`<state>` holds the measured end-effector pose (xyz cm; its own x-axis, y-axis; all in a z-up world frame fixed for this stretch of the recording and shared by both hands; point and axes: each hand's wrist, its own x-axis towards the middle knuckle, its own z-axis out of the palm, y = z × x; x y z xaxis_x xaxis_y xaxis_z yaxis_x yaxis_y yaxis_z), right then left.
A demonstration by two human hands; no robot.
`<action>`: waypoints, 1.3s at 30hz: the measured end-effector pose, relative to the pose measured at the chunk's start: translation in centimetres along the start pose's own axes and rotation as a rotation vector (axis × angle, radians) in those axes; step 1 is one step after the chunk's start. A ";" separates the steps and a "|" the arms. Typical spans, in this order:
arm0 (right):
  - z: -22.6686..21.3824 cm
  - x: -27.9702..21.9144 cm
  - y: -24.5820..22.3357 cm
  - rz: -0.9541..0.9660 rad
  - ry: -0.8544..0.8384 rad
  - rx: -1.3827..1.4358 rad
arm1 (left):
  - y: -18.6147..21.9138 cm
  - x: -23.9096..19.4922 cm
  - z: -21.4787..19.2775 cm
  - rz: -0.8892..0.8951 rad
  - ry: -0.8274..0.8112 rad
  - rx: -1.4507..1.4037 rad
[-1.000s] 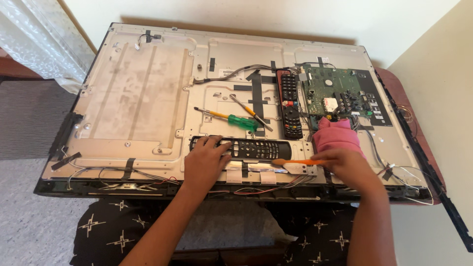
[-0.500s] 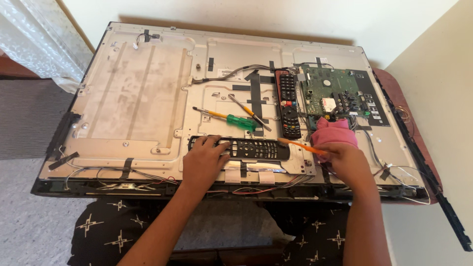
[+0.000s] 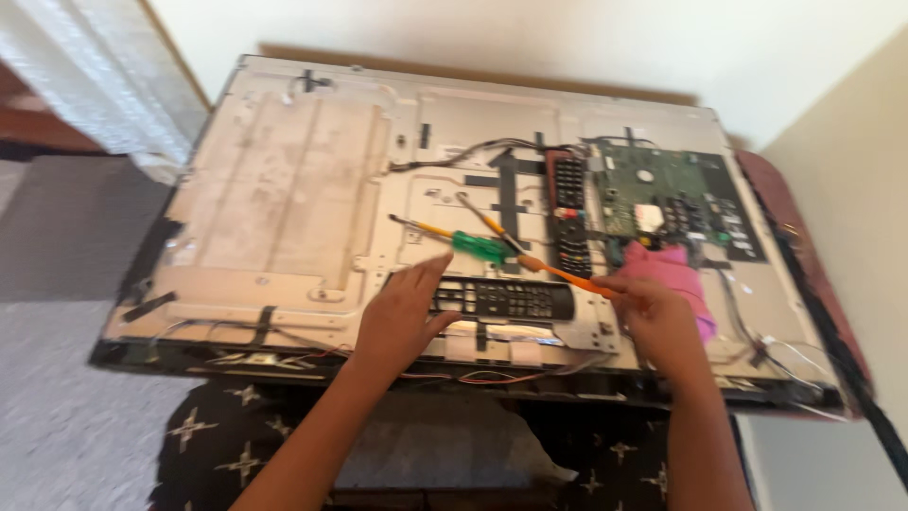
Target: The person disassembles a remote control, cleans the internal components with a pencil, and reassembles the device. They remove the back cover, separate the circuit board, clean the buttons and board, then reinsert the board and snap the cover back on.
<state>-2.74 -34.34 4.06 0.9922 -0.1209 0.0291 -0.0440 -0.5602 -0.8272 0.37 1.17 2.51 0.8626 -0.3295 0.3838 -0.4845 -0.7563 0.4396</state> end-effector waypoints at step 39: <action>-2.2 0.9 1.0 0.127 0.410 -0.217 | -3.3 -0.5 3.7 0.099 -0.085 0.084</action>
<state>-2.20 -36.79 4.47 0.8515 -0.4884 0.1906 -0.2283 -0.6726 -0.7039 2.10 1.73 -2.16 0.8219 -0.4490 0.3507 -0.5573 -0.7611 0.3318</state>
